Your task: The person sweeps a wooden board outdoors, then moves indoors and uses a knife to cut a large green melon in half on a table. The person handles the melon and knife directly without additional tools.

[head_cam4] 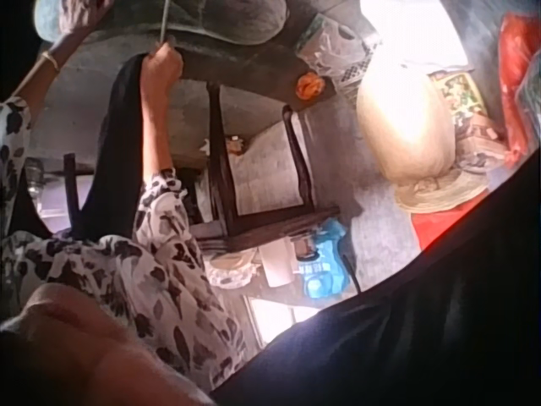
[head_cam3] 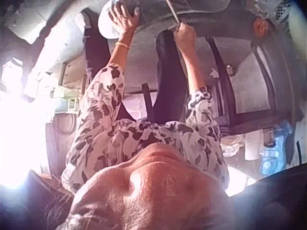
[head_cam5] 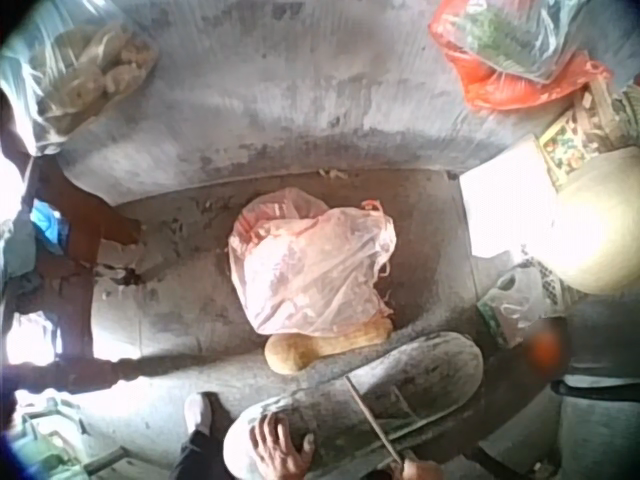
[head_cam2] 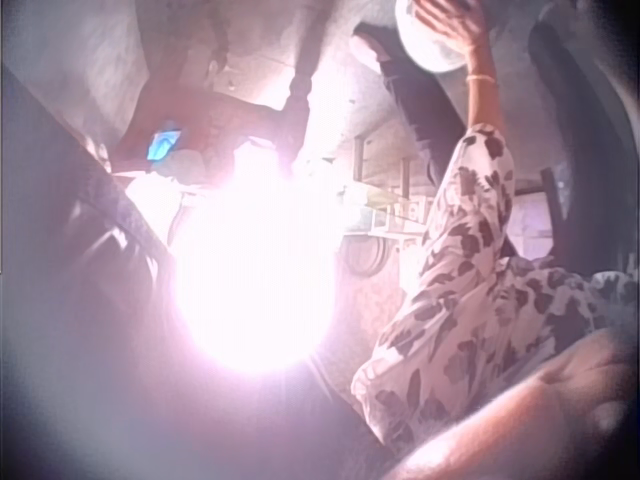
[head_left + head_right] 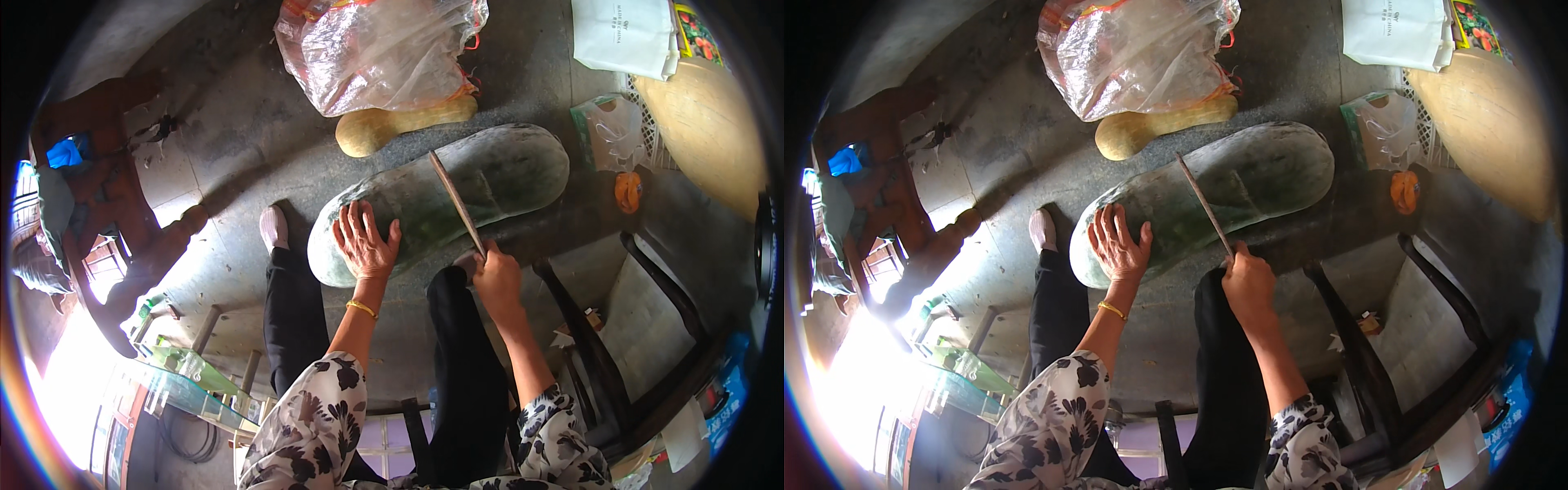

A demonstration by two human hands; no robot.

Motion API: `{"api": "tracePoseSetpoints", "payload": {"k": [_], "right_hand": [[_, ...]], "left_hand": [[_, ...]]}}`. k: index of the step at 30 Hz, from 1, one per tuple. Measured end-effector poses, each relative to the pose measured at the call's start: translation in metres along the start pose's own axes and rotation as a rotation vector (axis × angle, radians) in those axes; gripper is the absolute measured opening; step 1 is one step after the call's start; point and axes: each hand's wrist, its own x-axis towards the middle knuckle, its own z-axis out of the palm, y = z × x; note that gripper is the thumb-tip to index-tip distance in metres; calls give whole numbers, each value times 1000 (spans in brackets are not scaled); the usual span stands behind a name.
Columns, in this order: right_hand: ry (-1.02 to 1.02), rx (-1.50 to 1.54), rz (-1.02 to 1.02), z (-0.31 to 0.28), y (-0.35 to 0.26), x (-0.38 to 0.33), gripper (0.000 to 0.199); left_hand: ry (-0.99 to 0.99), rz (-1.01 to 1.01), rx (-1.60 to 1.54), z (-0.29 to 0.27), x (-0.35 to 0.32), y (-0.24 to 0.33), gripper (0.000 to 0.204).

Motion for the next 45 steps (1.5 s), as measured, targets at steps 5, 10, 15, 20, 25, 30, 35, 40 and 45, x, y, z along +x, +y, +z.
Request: {"api": "tracePoseSetpoints", "payload": {"k": [5,10,15,20,25,30,35,40,45], "right_hand": [[-76,-87,33,-17,-16,8,11],[-181,-150,140,-1,-13,27,14],[-127,-68,159,29,-6,46,19],[-73,-113,91,36,6,48,20],[41,125,95,66,29,34,14],[340,239,-155,100,52,40,8],[349,314,-114,124,66,46,8],[273,331,-81,124,76,33,10],[107,68,19,83,53,24,13]], "left_hand": [[-23,-18,15,-1,-6,3,64],[-22,-24,12,3,-10,3,65],[-5,-29,-16,0,7,-4,61],[-138,-60,6,-1,11,-4,65],[-66,-23,-3,4,3,-4,64],[33,17,7,2,15,-6,59],[7,13,12,1,11,-3,59],[9,5,50,5,-9,2,62],[5,-12,57,5,-21,7,67]]}}
